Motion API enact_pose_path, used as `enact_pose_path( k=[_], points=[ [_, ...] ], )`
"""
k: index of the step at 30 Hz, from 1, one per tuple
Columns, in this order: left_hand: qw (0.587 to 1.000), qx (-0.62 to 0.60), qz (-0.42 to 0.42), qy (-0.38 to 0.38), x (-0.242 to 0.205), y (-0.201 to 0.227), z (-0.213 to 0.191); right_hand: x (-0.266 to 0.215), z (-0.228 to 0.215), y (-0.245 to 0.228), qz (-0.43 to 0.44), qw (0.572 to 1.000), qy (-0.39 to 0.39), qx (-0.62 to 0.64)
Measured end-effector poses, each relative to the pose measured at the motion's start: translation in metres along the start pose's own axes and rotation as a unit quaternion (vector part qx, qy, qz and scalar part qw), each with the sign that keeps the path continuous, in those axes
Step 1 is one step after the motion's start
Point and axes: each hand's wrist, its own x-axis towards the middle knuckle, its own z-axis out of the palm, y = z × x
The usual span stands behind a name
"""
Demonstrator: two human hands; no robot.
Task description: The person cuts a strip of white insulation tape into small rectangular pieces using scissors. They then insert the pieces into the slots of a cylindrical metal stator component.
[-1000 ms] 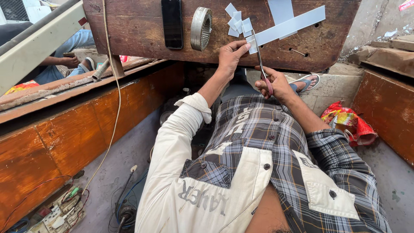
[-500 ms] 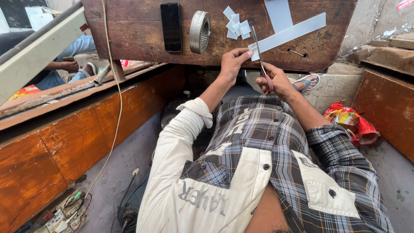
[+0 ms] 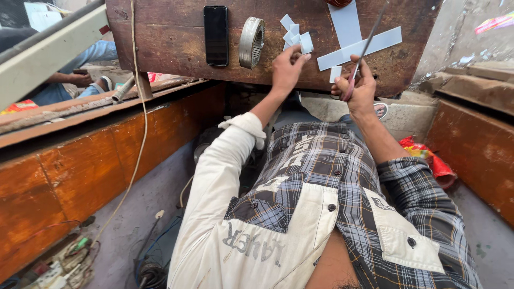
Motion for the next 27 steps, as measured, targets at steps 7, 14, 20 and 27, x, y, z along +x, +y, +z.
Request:
enact_pose_path(
  k=[7,14,20,27],
  points=[
    [0.952,0.217,0.214,-0.032,-0.021,0.018,0.025,-0.008,-0.008,-0.003,-0.014,0.999,0.002,-0.033],
    [0.985,0.099,0.104,-0.098,-0.011,0.02,0.025,-0.008,-0.002,-0.021,-0.018,0.998,-0.02,-0.065],
    [0.925,-0.313,-0.086,-0.199,-0.021,0.008,0.009,0.003,0.01,-0.04,-0.027,0.988,-0.061,-0.14],
    [0.924,-0.328,-0.092,-0.173,-0.025,-0.017,0.008,0.013,0.03,-0.035,-0.006,0.982,-0.115,-0.15]
  ],
)
